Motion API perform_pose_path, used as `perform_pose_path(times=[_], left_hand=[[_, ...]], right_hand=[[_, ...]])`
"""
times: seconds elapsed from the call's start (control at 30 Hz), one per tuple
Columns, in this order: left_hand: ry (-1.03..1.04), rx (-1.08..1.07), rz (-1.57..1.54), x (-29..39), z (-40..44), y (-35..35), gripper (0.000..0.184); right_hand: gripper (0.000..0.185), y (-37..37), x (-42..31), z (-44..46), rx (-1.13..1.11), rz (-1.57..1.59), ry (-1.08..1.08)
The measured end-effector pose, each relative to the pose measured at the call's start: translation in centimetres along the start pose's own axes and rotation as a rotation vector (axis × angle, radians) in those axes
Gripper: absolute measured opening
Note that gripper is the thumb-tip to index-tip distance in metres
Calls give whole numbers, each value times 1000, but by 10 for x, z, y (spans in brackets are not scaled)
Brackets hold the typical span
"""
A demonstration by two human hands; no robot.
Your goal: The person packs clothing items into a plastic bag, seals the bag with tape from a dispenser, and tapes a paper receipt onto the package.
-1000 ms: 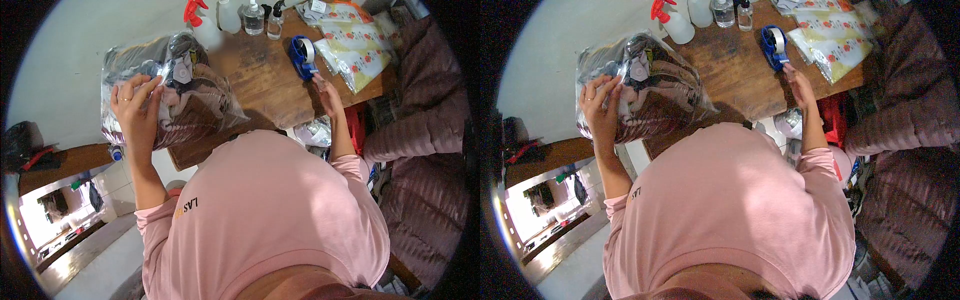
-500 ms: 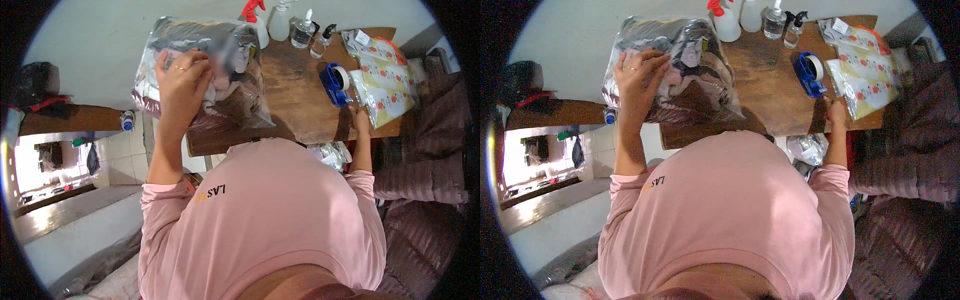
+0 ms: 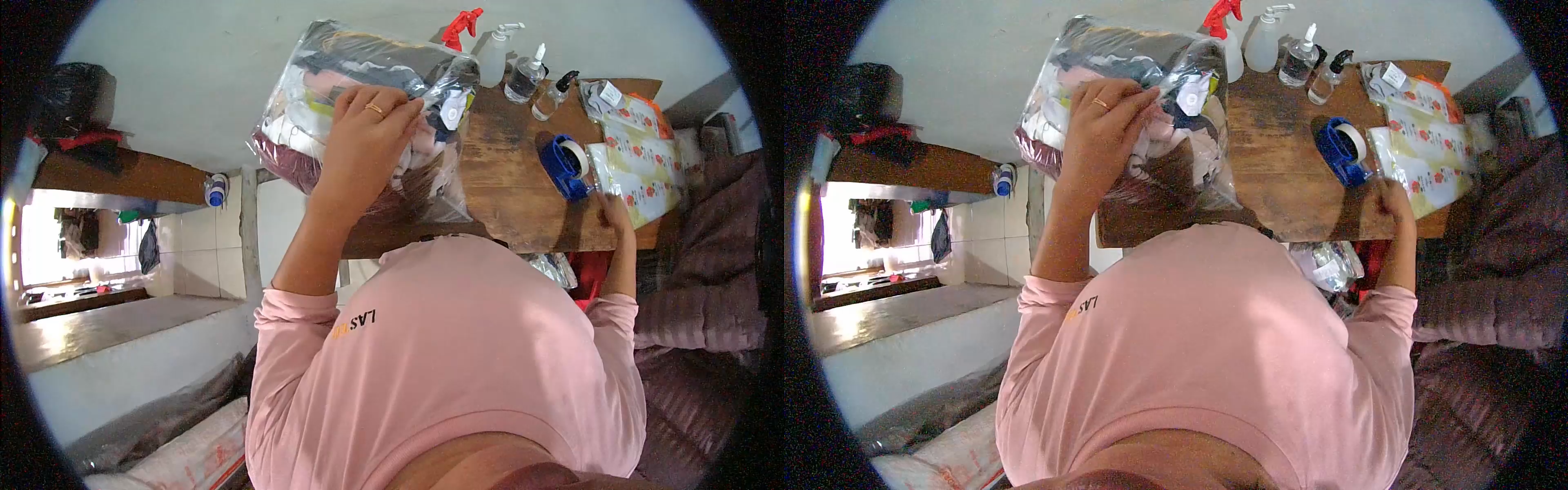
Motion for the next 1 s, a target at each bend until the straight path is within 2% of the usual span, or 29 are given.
perform_pose_path(times=[0.07, 0.13, 0.2, 0.27, 0.37, 0.57, 1.0], left_hand=[[22, 8, 27, 1, 0, 0, 21], [47, 5, 71, 2, -1, 0, 21], [44, 10, 89, 2, -1, 0, 20], [47, 6, 101, 2, -1, -1, 19], [52, 4, 108, 1, -2, 0, 17], [61, 27, 125, 2, -3, -2, 13], [8, -26, 146, 2, -3, 0, 14]], right_hand=[[36, -15, -99, -88, -119, 405, -119], [34, -22, -185, -151, -198, 419, -404], [35, -18, -250, -207, -317, 392, -572], [38, -6, -298, -250, -473, 398, -698], [40, 12, -347, -281, -538, 230, -834], [40, 38, -385, -284, -557, -4, -853], [40, 40, -403, -292, -412, -216, -837]])
Point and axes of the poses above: each hand's wrist, its own z-axis towards the middle knuckle, its own y-axis out of the palm, x = y × z, the point moved 8 cm from there along z, towards the middle knuckle, and after that the axes turned 14 degrees about y, right-handed, at the moved point
